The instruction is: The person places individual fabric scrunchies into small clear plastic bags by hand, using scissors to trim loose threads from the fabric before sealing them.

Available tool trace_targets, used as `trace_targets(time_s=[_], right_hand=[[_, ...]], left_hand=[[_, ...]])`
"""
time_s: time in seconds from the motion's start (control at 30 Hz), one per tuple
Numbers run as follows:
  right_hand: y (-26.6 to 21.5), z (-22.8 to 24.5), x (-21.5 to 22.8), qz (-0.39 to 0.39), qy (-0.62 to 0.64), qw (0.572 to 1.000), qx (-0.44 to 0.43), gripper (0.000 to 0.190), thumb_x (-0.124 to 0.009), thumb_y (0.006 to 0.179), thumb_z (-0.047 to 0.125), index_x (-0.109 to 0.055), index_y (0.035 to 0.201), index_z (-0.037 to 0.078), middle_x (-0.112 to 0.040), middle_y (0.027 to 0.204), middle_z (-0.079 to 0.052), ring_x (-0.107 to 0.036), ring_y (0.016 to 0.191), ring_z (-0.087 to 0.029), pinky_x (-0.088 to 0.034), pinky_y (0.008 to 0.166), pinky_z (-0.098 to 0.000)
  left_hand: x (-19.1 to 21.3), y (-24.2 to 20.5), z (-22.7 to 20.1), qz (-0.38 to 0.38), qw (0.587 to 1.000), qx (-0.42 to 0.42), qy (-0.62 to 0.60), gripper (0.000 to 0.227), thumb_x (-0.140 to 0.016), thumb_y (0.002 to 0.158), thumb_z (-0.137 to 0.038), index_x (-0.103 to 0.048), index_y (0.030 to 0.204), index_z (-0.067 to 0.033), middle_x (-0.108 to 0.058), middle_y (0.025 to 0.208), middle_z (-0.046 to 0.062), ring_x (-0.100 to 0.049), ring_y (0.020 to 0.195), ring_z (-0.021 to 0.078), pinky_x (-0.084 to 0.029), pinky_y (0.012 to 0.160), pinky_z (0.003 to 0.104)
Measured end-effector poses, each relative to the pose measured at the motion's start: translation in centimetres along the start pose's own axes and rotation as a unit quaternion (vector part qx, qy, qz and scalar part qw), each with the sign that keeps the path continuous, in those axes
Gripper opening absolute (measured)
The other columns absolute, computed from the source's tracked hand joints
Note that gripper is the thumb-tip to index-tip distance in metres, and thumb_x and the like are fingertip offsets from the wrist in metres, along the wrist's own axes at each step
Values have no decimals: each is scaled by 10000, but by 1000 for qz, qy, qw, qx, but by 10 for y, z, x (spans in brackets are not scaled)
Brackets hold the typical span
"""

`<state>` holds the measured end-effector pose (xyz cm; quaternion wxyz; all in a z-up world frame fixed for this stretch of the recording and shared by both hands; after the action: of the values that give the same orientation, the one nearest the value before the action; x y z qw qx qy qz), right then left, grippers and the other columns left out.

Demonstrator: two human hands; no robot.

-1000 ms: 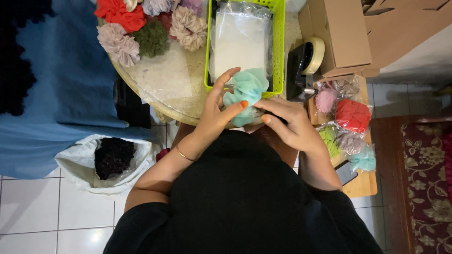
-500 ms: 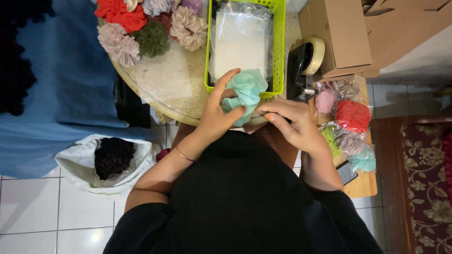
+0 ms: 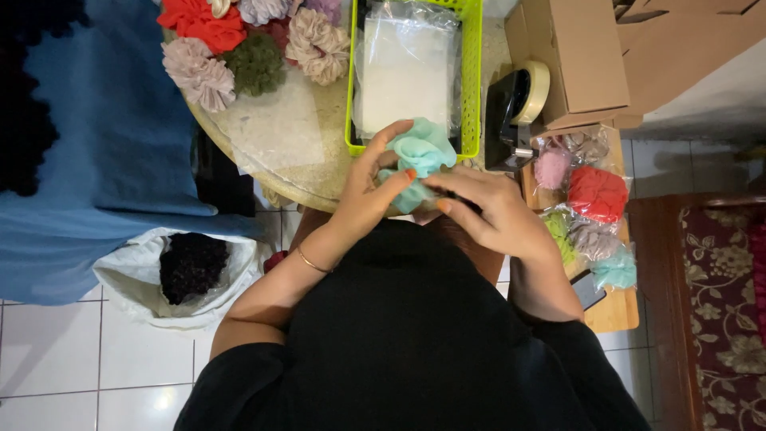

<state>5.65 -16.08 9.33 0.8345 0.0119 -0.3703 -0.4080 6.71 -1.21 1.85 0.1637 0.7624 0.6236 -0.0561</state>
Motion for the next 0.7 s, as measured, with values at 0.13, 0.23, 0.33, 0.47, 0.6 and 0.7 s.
trace_targets(time_s=[0.13,0.23,0.33,0.47,0.6,0.7], right_hand=[[0,-4,4,-27,28,999,-8,323,-569,994,26,-657,1296,-48,-696,904,-238,-663,705,-346,-539,669,-417],[2,-3,1,-15,41,999,-16,343,-529,1004,40,-652,1318,-26,-696,890,-195,-648,702,-285,-531,668,-375],[4,-1,-3,-19,-31,999,-23,287,-580,1003,46,-692,1263,-3,-697,880,-188,-669,693,-313,-539,636,-387],[-6,-26,1,-83,8,997,-3,228,-600,1001,56,-723,1177,-19,-726,915,-201,-711,778,-365,-571,723,-439],[-19,-45,8,-152,53,987,10,286,-607,1020,175,-705,1168,-49,-726,1037,-188,-700,907,-316,-559,848,-442],[-13,-24,-11,-136,44,989,28,333,-607,1008,228,-728,1207,-10,-747,1071,-167,-725,961,-355,-557,889,-453]], left_hand=[[-4,-2,-7,-4,999,-9,49,647,-601,907,-43,-414,1521,-123,-713,1114,138,-670,1038,194,-577,837,328],[-6,-4,-19,-18,993,-25,117,653,-616,887,-37,-428,1508,-110,-716,1122,168,-680,1048,230,-579,845,374],[-9,-6,-25,-18,985,-46,164,645,-596,883,-20,-433,1502,-101,-718,1142,207,-693,1026,253,-576,845,393],[7,3,3,-39,999,3,21,598,-584,881,-66,-483,1468,-112,-676,1193,163,-627,1131,242,-544,965,431],[25,7,43,-76,975,67,-197,511,-528,880,-177,-559,1381,-78,-670,1125,106,-649,1049,207,-547,908,367],[28,11,70,-111,953,97,-264,398,-538,911,-201,-631,1277,-76,-707,1071,124,-675,985,234,-549,882,381]])
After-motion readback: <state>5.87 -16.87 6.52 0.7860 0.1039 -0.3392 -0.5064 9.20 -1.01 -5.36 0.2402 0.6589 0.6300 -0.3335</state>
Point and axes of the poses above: each hand's wrist, its own y-axis towards the middle knuckle, its own x-axis out of the back of the hand, z = x × y, the point moved 7 cm from there along y, towards the middle knuckle
